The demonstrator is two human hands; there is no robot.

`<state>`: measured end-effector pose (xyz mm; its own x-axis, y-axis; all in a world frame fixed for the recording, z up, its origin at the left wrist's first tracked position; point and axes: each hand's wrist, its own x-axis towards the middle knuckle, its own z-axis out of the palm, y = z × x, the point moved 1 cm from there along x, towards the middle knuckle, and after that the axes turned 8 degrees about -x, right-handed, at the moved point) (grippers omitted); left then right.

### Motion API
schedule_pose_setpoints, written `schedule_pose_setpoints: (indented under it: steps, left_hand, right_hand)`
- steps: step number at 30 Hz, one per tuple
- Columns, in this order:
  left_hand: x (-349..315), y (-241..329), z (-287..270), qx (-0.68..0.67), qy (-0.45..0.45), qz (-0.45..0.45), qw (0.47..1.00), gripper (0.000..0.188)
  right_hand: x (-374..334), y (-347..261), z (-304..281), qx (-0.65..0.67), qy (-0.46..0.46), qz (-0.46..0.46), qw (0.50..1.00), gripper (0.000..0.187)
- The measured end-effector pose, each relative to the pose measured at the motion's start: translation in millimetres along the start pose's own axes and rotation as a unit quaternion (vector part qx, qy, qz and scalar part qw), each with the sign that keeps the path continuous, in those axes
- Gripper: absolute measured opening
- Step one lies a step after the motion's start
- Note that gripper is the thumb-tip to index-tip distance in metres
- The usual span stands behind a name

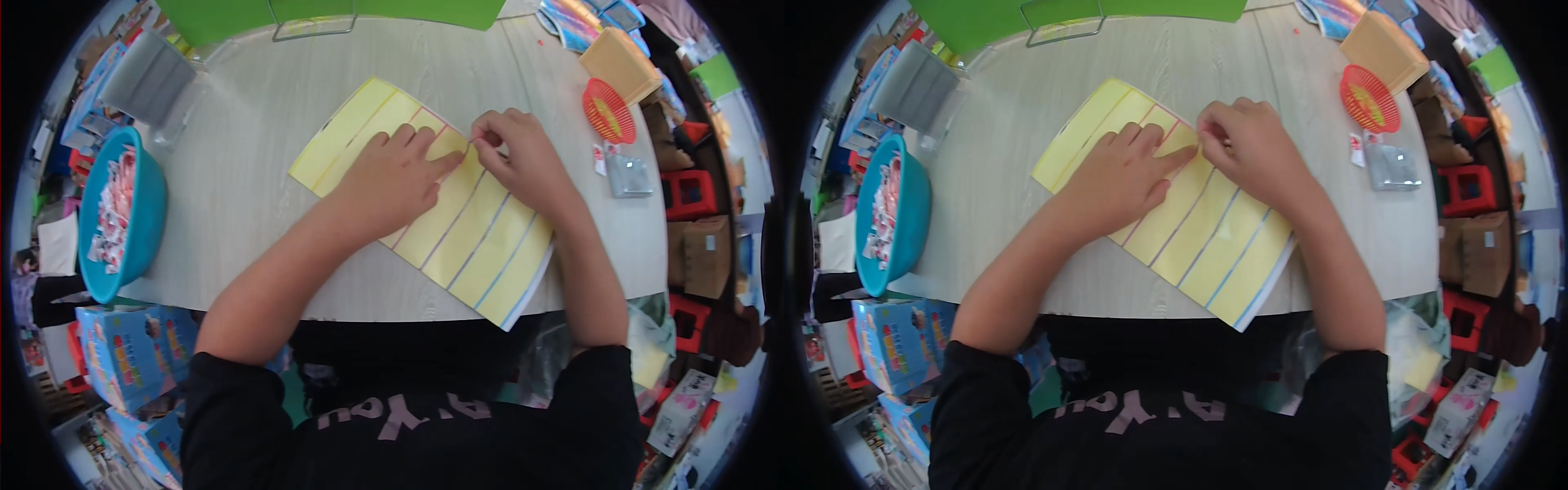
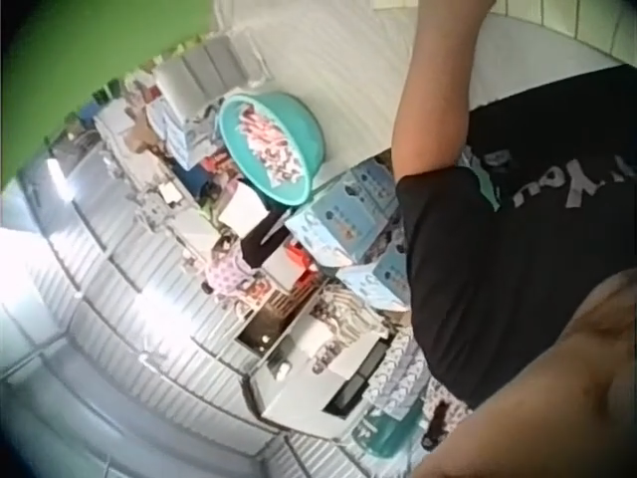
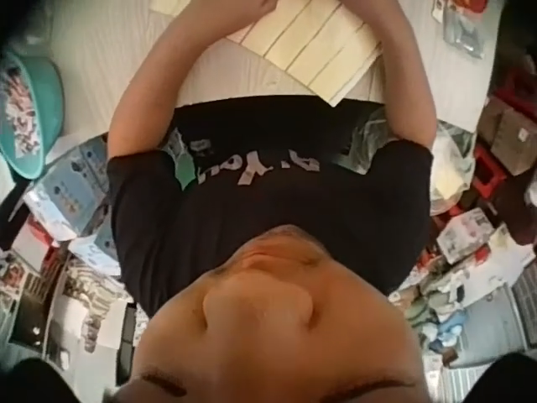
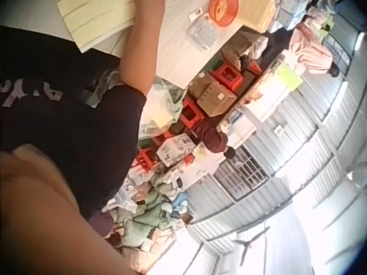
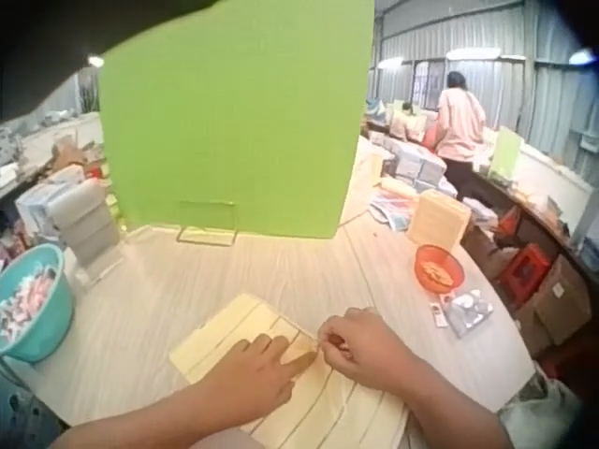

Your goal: Remove the excess waste material from a sheet of printed toy labels.

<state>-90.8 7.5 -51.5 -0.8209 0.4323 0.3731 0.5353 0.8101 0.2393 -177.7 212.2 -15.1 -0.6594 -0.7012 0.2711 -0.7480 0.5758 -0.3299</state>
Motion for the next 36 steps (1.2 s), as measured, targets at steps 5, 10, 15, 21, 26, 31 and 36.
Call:
schedule_pose_setpoints:
  steps: [5, 10, 15, 21, 26, 31, 36]
  left_hand:
    - [-0.5, -4.6, 8.4, 0.014, 0.005, 0.007, 1.0, 0.044]
    - [-1.4, -4.7, 17.3, -0.008, 0.019, -0.018, 1.0, 0.043]
    - [3.6, 6.8, 19.5, 0.021, 0.027, -0.056, 0.998, 0.039]
    - [11.4, 18.8, -28.3, 0.027, 0.074, -0.012, 0.997, 0.016]
    - [17.1, -1.7, -67.6, -0.001, 0.171, -0.028, 0.985, 0.017]
    - [52.0, -18.7, -81.9, -0.197, -0.043, -0.027, 0.979, 0.022]
    - [80.1, -27.5, -59.0, -0.253, -0.159, 0.061, 0.952, 0.024]
  right_hand:
    - [2.4, -17.1, -12.9, 0.001, -0.004, -0.036, 0.999, 0.014]
    - [-1.1, -38.5, -30.0, -0.036, -0.129, 0.0, 0.991, 0.029]
    - [-11.1, -57.5, -30.7, -0.149, -0.102, -0.071, 0.981, 0.036]
    - [-12.0, -45.3, -17.8, -0.194, -0.1, 0.083, 0.972, 0.034]
    - [-15.3, -43.6, -11.6, -0.133, -0.155, 0.098, 0.974, 0.023]
    - [-23.1, -40.5, -6.8, -0.171, -0.119, 0.031, 0.978, 0.012]
    - [-31.4, -38.4, -7.5, -0.148, -0.147, -0.086, 0.974, 0.011]
